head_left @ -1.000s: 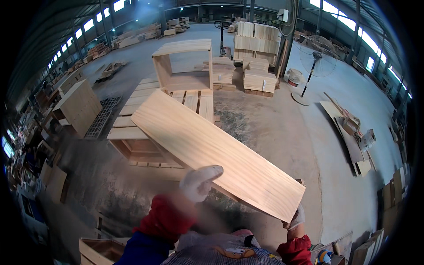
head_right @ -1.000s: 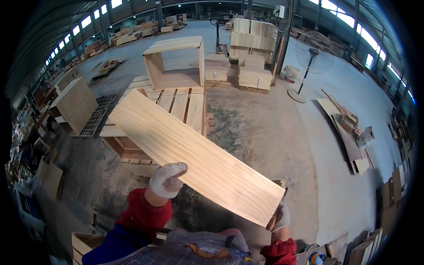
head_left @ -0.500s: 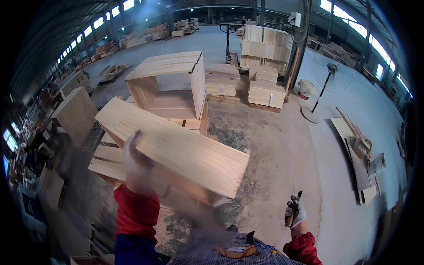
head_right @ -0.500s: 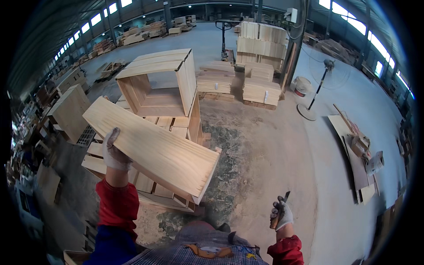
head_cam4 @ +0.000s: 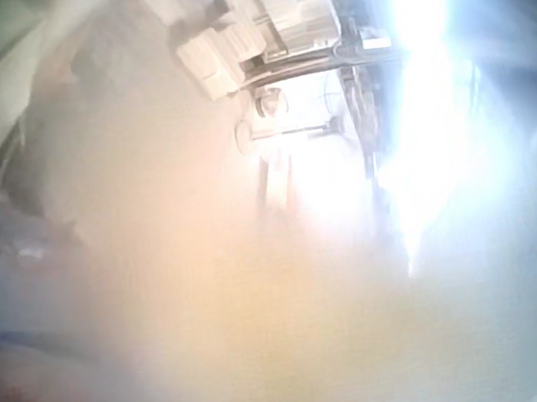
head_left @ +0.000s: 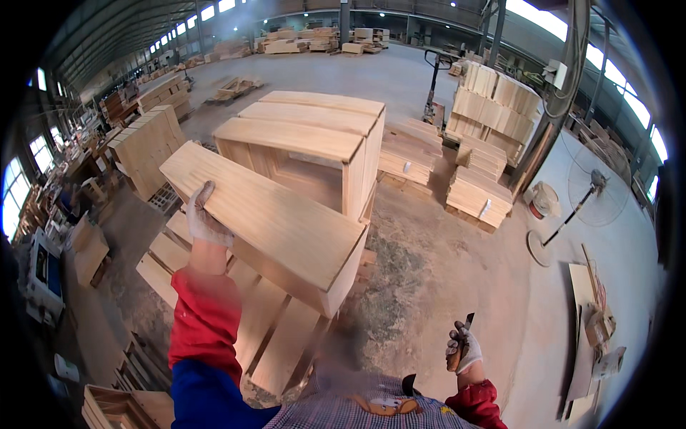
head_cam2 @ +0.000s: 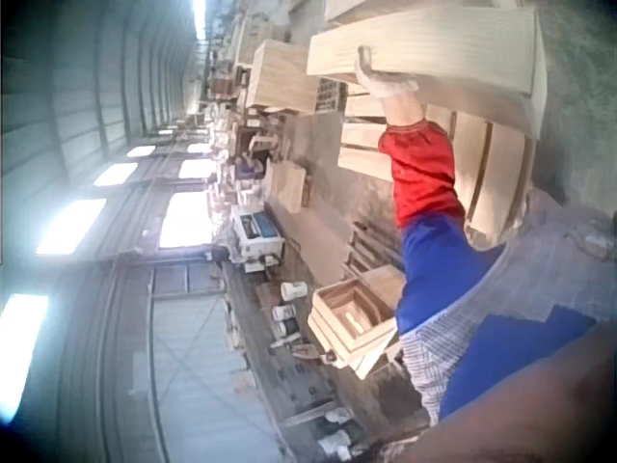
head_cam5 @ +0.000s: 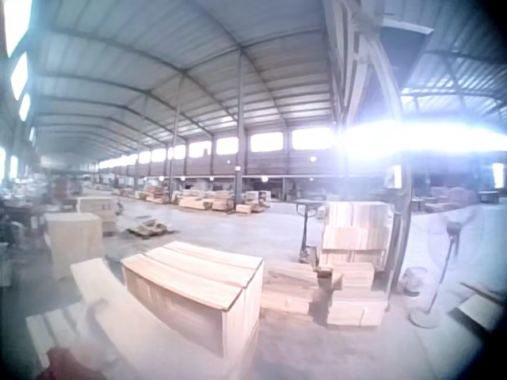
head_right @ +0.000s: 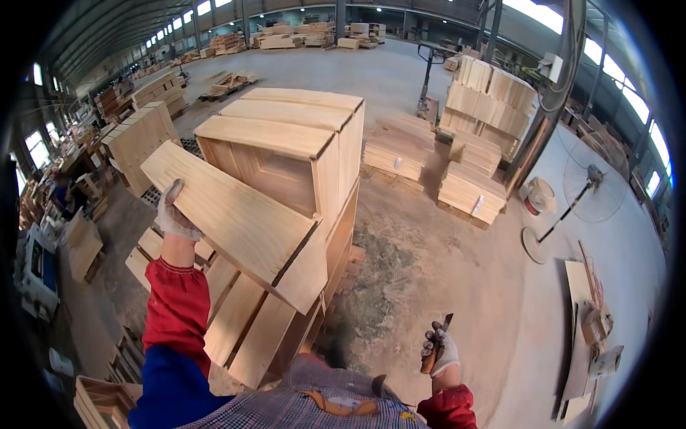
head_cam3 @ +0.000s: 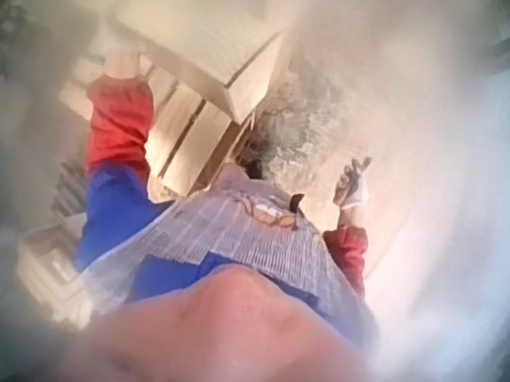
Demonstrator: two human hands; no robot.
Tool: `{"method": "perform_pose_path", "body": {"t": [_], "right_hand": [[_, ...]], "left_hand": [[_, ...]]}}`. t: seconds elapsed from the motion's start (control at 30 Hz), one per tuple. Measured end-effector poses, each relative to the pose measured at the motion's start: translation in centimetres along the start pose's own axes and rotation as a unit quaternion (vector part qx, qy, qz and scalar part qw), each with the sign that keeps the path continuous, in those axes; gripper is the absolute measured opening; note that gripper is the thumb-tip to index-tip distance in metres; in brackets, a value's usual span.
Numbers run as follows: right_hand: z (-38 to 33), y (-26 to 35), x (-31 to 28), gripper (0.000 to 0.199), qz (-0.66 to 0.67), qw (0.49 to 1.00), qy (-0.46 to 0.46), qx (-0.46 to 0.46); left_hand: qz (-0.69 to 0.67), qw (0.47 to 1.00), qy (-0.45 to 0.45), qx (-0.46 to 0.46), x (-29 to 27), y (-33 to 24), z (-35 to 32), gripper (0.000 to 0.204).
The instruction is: The person applies filler to the joints and seams of a wooden frame with a putty knife, turning the frame to coat all sides before placing it onto a stack of similar frames.
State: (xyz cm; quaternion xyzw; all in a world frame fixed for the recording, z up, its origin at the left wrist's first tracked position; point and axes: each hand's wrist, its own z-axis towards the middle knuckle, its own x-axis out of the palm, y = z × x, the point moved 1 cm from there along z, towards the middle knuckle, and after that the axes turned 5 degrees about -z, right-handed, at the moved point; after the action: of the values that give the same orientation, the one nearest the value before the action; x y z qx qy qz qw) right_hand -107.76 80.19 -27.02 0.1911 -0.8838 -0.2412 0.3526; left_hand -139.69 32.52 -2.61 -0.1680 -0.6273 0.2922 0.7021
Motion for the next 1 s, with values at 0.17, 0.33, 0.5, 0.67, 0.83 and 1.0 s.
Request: {"method": "perform_pose_path", "body": {"t": [0.17, 0.33, 0.5, 0.67, 0.83, 1.0], "right_hand": [[5.0, 1.9, 2.2, 0.021, 0.031, 0.999, 0.012, 0.024], [9.6, 3.7, 4.0, 0.019, -0.007, 0.998, -0.009, 0.061], [14.4, 6.5, 6.5, 0.02, -0.024, 0.996, 0.021, 0.078], [17.0, 7.9, 9.4, 0.018, -0.068, 0.993, 0.036, 0.094], [18.8, 8.3, 10.4, 0.019, -0.117, 0.986, 0.005, 0.118], [20.3, 8.0, 10.3, 0.021, -0.139, 0.983, 0.008, 0.12]], "left_hand": [[0.012, 0.995, -0.101, 0.02, 0.6, 2.0, 4.5, 0.033], [0.012, 0.989, -0.146, 0.006, -0.7, 3.4, 7.7, 0.029], [0.011, 0.989, -0.146, 0.029, -2.3, 4.0, 9.3, 0.027], [0.03, 0.985, -0.165, 0.037, -1.7, 4.8, 8.9, 0.024], [0.029, 0.983, -0.179, 0.031, -1.6, 5.1, 9.4, 0.02], [0.036, 0.982, -0.183, 0.031, -2.2, 4.7, 9.8, 0.02]]}}
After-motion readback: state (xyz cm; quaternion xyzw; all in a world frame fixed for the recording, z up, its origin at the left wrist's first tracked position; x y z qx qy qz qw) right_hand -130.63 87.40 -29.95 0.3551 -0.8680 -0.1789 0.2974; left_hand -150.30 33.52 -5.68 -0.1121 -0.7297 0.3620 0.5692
